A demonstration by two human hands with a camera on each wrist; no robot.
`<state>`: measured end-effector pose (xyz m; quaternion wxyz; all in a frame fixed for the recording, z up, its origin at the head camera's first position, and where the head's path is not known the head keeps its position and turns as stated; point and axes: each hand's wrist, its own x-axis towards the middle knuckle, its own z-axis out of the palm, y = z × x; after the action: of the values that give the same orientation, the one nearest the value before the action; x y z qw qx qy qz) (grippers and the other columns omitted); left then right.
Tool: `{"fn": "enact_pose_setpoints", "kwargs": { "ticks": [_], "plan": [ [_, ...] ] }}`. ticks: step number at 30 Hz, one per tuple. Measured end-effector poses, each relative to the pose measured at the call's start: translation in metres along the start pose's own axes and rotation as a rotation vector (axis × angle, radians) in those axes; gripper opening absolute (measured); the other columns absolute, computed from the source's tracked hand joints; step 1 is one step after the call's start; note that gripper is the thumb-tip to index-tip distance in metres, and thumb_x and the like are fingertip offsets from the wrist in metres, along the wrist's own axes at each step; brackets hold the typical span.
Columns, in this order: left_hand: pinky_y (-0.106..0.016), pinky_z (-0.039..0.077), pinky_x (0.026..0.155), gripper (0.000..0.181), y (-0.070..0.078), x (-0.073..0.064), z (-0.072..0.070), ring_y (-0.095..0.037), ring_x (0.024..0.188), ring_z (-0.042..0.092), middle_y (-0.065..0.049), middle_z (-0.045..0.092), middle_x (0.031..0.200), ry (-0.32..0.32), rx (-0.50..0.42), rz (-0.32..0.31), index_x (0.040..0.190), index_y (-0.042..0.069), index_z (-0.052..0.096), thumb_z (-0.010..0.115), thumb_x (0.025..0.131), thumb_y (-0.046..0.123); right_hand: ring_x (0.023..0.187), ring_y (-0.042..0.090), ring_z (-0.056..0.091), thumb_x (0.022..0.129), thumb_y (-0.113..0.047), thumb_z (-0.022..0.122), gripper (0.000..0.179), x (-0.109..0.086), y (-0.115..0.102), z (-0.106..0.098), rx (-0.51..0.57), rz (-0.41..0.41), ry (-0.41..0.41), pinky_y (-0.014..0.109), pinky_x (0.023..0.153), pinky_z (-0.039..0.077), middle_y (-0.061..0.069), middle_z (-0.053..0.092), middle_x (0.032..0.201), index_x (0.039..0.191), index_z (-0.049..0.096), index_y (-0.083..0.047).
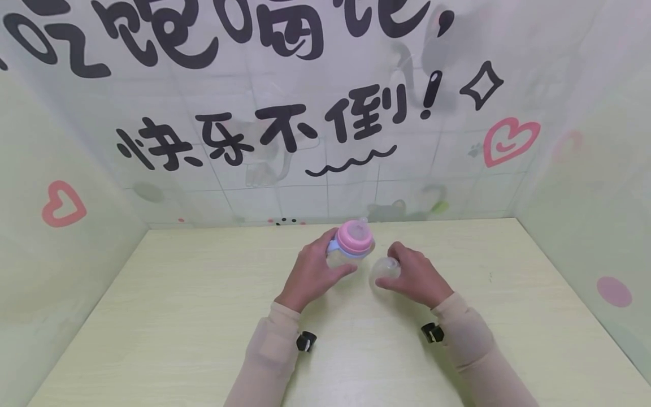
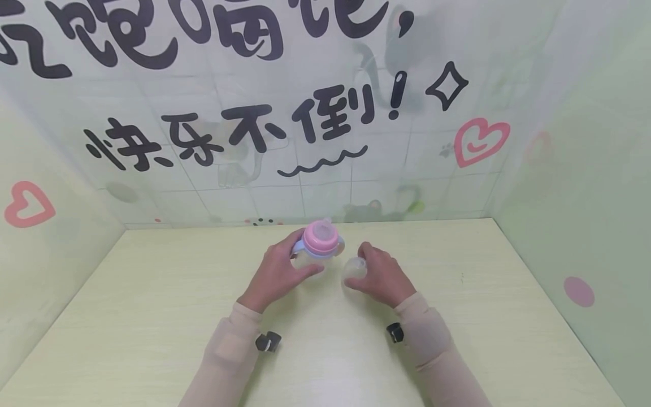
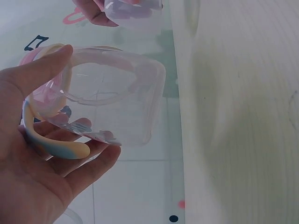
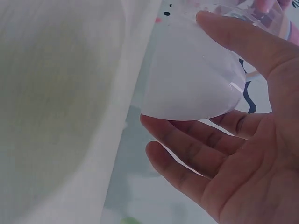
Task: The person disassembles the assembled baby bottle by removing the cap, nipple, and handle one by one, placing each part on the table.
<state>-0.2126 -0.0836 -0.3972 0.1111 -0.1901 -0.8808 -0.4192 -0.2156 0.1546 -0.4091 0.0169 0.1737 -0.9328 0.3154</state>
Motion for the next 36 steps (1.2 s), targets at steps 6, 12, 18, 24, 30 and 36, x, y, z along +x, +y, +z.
{"fn": "enact_pose_setpoints", "kwargs": {
  "ticks": [6, 12, 18, 24, 30, 36],
  "plan": [
    [-0.04, 0.05, 0.097, 0.073, 0.0, 0.0, -0.001, -0.019, 0.111, 0.061, -0.001, 0.065, 0.127, 0.001, 0.0, 0.004, 0.14, 0.013, 0.053, 0.087, 0.077, 0.025, 0.079, 0.021, 0.058, 0.076, -0.03, 0.085, 0.048, 0.001, 0.002, 0.005, -0.033, -0.013, -0.009, 0.036, 0.069, 0.051, 0.007, 0.064, 0.092, 0.106, 0.056, -0.006],
    [-0.039, 0.05, 0.096, 0.073, -0.001, 0.0, 0.0, -0.018, 0.111, 0.062, -0.001, 0.065, 0.126, -0.002, -0.001, 0.004, 0.141, 0.014, 0.052, 0.087, 0.077, 0.026, 0.077, 0.02, 0.057, 0.075, -0.029, 0.086, 0.047, 0.0, 0.002, 0.009, -0.036, -0.034, -0.01, 0.035, 0.068, 0.051, 0.005, 0.063, 0.09, 0.104, 0.056, -0.006],
    [-0.04, 0.051, 0.096, 0.073, -0.001, 0.0, -0.001, -0.019, 0.111, 0.062, -0.001, 0.065, 0.126, -0.002, 0.006, -0.006, 0.141, 0.014, 0.052, 0.087, 0.078, 0.026, 0.076, 0.019, 0.057, 0.075, -0.026, 0.086, 0.048, 0.0, 0.001, 0.012, -0.055, -0.044, -0.031, 0.035, 0.068, 0.052, 0.006, 0.063, 0.09, 0.105, 0.056, -0.005],
    [-0.039, 0.05, 0.096, 0.074, -0.002, 0.0, -0.001, -0.019, 0.111, 0.062, -0.001, 0.065, 0.126, -0.003, 0.004, -0.004, 0.141, 0.014, 0.052, 0.087, 0.077, 0.026, 0.078, 0.02, 0.06, 0.074, -0.025, 0.086, 0.048, 0.001, 0.002, 0.014, -0.079, -0.038, -0.044, 0.037, 0.07, 0.054, 0.008, 0.065, 0.094, 0.107, 0.057, -0.004],
    [-0.04, 0.05, 0.097, 0.074, -0.001, 0.0, -0.001, -0.018, 0.112, 0.061, -0.001, 0.065, 0.127, -0.003, 0.001, -0.006, 0.141, 0.014, 0.052, 0.087, 0.077, 0.026, 0.079, 0.02, 0.061, 0.073, -0.024, 0.087, 0.048, 0.001, 0.003, 0.018, -0.072, -0.047, -0.048, 0.038, 0.072, 0.055, 0.006, 0.065, 0.093, 0.106, 0.057, -0.005],
    [-0.041, 0.05, 0.097, 0.073, -0.001, 0.0, -0.002, -0.019, 0.112, 0.061, -0.002, 0.065, 0.127, 0.003, 0.004, -0.002, 0.141, 0.013, 0.052, 0.087, 0.078, 0.025, 0.083, 0.021, 0.062, 0.072, -0.023, 0.089, 0.05, 0.002, 0.004, 0.022, -0.047, -0.069, -0.041, 0.04, 0.075, 0.055, 0.007, 0.066, 0.095, 0.107, 0.059, -0.004]
  ]
}}
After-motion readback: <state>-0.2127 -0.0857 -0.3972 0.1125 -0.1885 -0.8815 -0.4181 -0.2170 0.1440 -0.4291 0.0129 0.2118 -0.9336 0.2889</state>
